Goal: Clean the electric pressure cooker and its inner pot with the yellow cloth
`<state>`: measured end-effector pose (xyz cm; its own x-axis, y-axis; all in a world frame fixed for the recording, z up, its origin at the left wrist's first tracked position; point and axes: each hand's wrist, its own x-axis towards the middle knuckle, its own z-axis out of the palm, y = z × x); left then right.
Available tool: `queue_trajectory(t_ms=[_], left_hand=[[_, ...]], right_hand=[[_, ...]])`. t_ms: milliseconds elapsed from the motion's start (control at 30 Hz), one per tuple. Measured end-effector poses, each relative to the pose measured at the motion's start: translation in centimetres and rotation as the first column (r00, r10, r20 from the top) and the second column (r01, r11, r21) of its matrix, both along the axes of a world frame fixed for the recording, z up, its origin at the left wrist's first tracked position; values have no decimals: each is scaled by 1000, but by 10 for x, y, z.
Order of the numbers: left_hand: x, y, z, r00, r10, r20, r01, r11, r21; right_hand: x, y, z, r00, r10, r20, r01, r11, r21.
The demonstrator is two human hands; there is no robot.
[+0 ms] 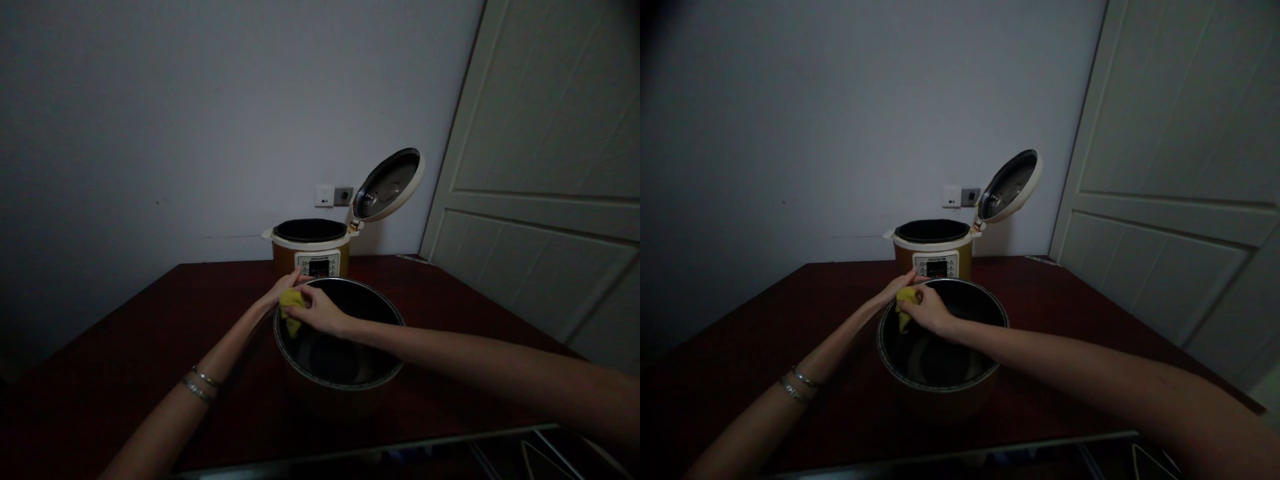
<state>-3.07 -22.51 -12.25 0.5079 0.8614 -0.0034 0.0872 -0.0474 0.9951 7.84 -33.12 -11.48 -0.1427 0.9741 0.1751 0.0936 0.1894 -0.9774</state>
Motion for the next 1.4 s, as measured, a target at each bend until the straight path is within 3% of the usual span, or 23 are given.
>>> queue_trajectory(t_ms=[67, 100, 167, 233, 300, 367, 433, 500, 567, 667, 767, 867, 933, 967, 1033, 1067, 1100, 1133, 1200, 1233, 1300, 1333, 1400], left_hand=[[-1, 0, 1, 1000, 10, -22, -9, 999, 33], [-1, 0, 2, 999, 9, -31, -7, 999, 45], [-1, 0, 4, 999, -6, -44, 8, 999, 47], [0, -1, 5, 999, -8, -48, 9, 1000, 24], [0, -1, 5, 1000, 8, -26, -8, 1000, -18], [0, 0, 3, 999, 45, 7, -44, 996, -72], [1, 3, 0, 995, 102, 22, -99, 990, -103], [3, 7, -2, 987, 160, 27, -157, 983, -98], [4, 9, -4, 985, 169, 32, -165, 983, -83], [5, 9, -1, 996, 73, 42, -70, 995, -70], [3, 4, 4, 999, -37, 3, 37, 998, -59], [1, 0, 7, 999, -37, -27, 35, 996, -81], [0, -2, 8, 999, -31, -21, 30, 996, -79], [-1, -3, 8, 999, -38, -17, 37, 997, -66], [-1, -3, 7, 998, -58, -10, 58, 998, -36], [-1, -3, 7, 998, -66, -7, 66, 998, -24], [0, -2, 7, 997, -72, -4, 72, 997, -14], [0, -2, 7, 997, -75, -4, 75, 997, -7], [0, 0, 8, 997, -72, -19, 72, 997, 8], [0, 1, 8, 997, -71, -25, 72, 997, 24], [0, 1, 9, 997, -73, -30, 75, 995, 59], [-1, 1, 9, 997, -78, -28, 80, 994, 75], [-2, 1, 9, 995, -95, -20, 97, 991, 91]], right_hand=[[3, -10, 4, 973, 184, 139, -207, 963, 170], [6, -16, 7, 941, 278, 195, -315, 929, 194], [11, -25, 14, 867, 425, 262, -472, 867, 156], [15, -30, 19, 822, 477, 311, -535, 834, 134], [17, -30, 23, 806, 399, 438, -525, 824, 215], [18, -24, 25, 764, 221, 607, -502, 794, 343], [20, -15, 26, 644, -17, 765, -497, 751, 435], [24, -5, 28, 447, -234, 863, -512, 724, 461], [32, 1, 30, 248, -390, 887, -497, 734, 462], [43, -2, 33, 21, -475, 880, -380, 810, 447], [50, -18, 34, -183, -361, 914, -199, 924, 326], [52, -36, 35, -273, -164, 948, -119, 984, 136], [50, -45, 37, -281, 63, 958, -119, 988, -100], [48, -48, 39, -271, 229, 935, -130, 954, -271], [43, -53, 42, -216, 543, 811, -203, 788, -582], [39, -54, 43, -170, 635, 754, -286, 700, -654], [35, -54, 44, -111, 667, 737, -393, 652, -649], [30, -53, 44, -28, 646, 763, -495, 654, -572], [21, -47, 42, 218, 506, 835, -601, 743, -294], [16, -41, 40, 359, 408, 839, -576, 805, -145], [10, -26, 36, 580, 187, 793, -398, 914, 76], [7, -17, 34, 645, 79, 760, -299, 941, 157], [5, -4, 29, 690, -94, 718, -176, 940, 293]])
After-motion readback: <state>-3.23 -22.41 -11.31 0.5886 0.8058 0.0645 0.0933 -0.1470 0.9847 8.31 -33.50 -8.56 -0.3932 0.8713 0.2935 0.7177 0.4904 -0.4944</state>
